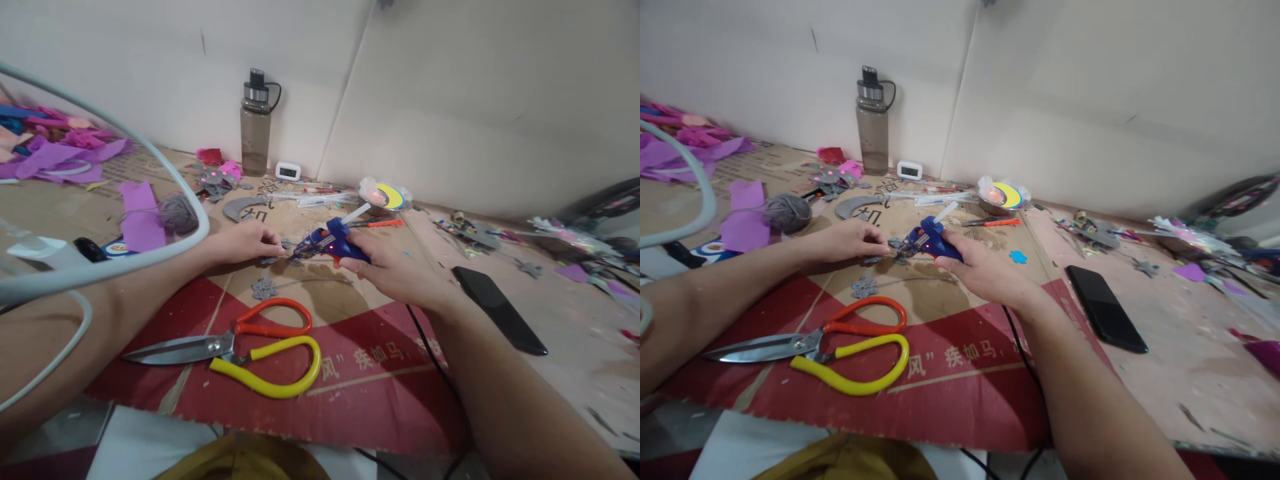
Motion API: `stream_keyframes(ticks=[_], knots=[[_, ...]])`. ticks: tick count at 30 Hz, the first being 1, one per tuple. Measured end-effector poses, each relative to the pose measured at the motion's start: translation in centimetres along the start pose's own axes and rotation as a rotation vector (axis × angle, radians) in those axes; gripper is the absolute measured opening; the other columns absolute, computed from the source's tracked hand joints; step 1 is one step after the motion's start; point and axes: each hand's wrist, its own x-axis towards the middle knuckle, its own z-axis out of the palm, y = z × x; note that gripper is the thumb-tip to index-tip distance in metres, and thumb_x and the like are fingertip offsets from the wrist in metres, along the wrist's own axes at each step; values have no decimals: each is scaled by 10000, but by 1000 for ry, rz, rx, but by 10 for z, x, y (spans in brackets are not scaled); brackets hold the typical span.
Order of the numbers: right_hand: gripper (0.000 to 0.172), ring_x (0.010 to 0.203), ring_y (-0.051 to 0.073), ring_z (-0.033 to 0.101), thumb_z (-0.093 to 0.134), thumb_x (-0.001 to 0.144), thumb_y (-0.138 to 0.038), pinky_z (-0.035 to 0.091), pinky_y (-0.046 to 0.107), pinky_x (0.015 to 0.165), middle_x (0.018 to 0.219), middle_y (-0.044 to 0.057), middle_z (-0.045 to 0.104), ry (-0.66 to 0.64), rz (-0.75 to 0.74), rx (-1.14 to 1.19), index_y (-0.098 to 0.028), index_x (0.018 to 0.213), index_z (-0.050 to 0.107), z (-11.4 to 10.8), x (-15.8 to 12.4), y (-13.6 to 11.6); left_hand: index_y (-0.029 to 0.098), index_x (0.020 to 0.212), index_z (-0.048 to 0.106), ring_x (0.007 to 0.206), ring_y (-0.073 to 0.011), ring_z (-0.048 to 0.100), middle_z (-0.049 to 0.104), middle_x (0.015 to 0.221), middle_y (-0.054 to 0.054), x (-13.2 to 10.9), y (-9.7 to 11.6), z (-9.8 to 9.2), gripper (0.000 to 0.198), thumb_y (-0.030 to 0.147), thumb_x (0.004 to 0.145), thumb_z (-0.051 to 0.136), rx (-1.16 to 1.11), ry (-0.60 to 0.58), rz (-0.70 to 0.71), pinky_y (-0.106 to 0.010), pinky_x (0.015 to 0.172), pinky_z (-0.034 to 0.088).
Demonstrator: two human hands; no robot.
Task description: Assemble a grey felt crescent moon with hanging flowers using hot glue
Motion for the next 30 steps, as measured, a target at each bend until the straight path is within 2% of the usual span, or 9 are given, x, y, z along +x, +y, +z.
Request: stream_keyframes(ticks=[10,20,30], knots=[[395,1137,310,575,539,850,-414,507,457,895,1200,54,643,3,-1,2,-288,1223,574,-2,-1,-8,157,779,710,571,-123,543,665,643,-16,0,0,0,399,513,767,531,41,16,0,-210,532,360],[426,1130,299,578,529,853,-405,501,444,891,1184,54,649,0,-6,-11,-291,1264,543,0,-1,-4,166,775,718,583,-127,558,679,647,-15,0,0,0,368,494,749,554,11,9,8,-209,554,369],[413,1086,285,591,494,880,-375,486,397,891,1188,87,647,-17,-46,-83,-214,1260,524,0,-1,-11,159,785,711,580,-121,539,664,654,-12,0,2,-1,377,491,760,536,65,8,2,-207,539,357]])
